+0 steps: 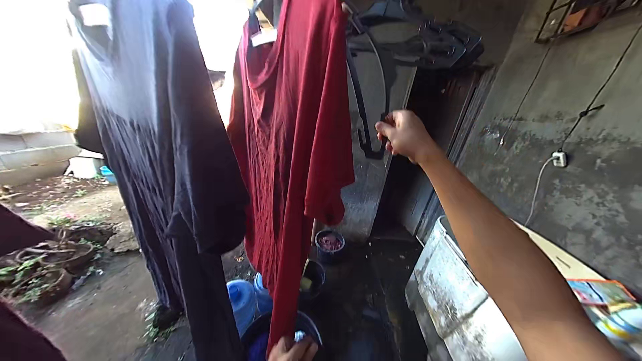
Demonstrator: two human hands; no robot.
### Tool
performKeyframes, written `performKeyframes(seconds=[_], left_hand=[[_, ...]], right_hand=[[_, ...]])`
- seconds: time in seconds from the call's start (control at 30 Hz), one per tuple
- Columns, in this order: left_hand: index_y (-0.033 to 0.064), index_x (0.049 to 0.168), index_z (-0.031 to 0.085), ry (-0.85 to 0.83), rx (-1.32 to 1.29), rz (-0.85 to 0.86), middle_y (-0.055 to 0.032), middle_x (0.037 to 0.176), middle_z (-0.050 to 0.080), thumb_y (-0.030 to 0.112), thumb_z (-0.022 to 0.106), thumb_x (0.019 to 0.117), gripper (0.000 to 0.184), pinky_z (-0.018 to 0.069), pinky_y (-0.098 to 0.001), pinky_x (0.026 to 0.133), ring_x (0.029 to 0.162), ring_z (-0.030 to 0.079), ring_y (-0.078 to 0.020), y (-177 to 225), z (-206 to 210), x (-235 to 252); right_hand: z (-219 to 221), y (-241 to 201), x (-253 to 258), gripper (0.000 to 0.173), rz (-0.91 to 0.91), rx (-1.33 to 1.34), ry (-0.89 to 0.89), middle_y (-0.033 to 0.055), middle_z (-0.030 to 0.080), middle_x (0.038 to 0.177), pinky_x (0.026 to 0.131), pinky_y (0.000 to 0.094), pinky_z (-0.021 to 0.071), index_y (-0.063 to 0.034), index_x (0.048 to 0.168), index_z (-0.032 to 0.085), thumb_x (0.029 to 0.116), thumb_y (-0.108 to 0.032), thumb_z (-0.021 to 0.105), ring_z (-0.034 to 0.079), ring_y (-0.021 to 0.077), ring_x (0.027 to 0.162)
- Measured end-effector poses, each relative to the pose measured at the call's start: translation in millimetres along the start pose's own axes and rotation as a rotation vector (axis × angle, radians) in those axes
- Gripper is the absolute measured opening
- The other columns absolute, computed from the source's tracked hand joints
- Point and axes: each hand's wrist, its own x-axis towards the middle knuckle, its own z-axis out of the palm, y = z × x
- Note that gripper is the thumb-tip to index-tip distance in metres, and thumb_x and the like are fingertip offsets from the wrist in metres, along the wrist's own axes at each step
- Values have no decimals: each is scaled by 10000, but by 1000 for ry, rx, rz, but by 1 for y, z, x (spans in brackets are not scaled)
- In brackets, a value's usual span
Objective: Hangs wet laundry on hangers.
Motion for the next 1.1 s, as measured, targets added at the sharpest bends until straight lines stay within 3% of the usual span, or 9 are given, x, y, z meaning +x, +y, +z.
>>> performKeyframes(seconds=[0.1, 0.23, 0.4, 0.57, 0.67, 0.77, 0.83, 0.97, 1.1], left_hand=[[182, 1106, 794, 10, 130, -58, -142, 1041, 748, 405, 586, 1024, 316, 554, -628, 819, 1012, 707, -379, -2, 3, 0], [99, 1005, 743, -130, -184, -124, -43, 804, 680, 355, 489, 1064, 365, 556, -448, 716, 750, 657, -168, -12, 17, 24], [116, 1052, 741, -363, -356, -105, 27, 878, 695, 304, 532, 1066, 282, 544, -300, 782, 820, 642, -43, 31, 34, 47], [105, 918, 720, -426, -488, 61, 18, 747, 655, 227, 539, 1049, 254, 548, -297, 646, 690, 628, -77, 84, 40, 58], [88, 1233, 699, -509, -762, 64, -47, 1005, 733, 285, 471, 1067, 344, 616, -367, 786, 876, 704, -141, 107, 24, 59], [184, 1499, 503, -595, -917, 158, -79, 1115, 746, 741, 484, 940, 789, 618, -407, 849, 969, 728, -182, 110, 14, 61], [223, 1567, 405, -578, -922, 242, -46, 1138, 743, 679, 583, 932, 802, 619, -369, 871, 981, 727, -148, 111, 13, 61], [182, 1145, 684, -405, -874, 142, 25, 951, 723, 247, 633, 1003, 164, 611, -291, 772, 842, 694, -82, 121, 25, 51], [184, 1092, 669, -329, -782, 253, 57, 889, 686, 246, 575, 1042, 123, 592, -258, 742, 801, 665, -55, 127, 28, 46]], right_hand=[[49, 78, -115, 280, 44, 333, -49, 99, 687, 943, 533, 353, 591, -11, 1238, 533, 1069, -233, 557, 650, 173, 598], [125, 165, -284, 299, 144, 858, 19, 73, 710, 978, 634, 385, 658, -82, 1277, 547, 988, -34, 602, 720, 205, 695], [187, 170, -420, 140, 250, 1102, 143, 54, 749, 1038, 689, 359, 659, -71, 1134, 610, 996, -62, 626, 750, 193, 842], [210, 167, -463, 148, 243, 929, 202, 37, 736, 1046, 875, 319, 618, 9, 1108, 672, 964, -23, 660, 712, 111, 965], [216, 186, -480, 194, 222, 627, 97, 85, 727, 1058, 879, 284, 596, 16, 1130, 690, 1006, -119, 627, 698, 94, 949], [194, 187, -484, 241, 249, 453, -29, 126, 715, 1027, 825, 297, 582, 8, 1192, 661, 1038, -149, 560, 687, 139, 861], [173, 188, -483, 269, 238, 396, -121, 158, 706, 1050, 845, 333, 579, 9, 1230, 646, 1051, -156, 531, 690, 191, 878], [149, 198, -487, 286, 178, 458, -271, 157, 689, 1153, 901, 294, 566, -12, 1271, 643, 1042, -169, 573, 683, 170, 990], [149, 199, -497, 300, 359, 582, -402, 121, 695, 1083, 865, 313, 574, -3, 1165, 699, 932, -189, 730, 675, 140, 937]])
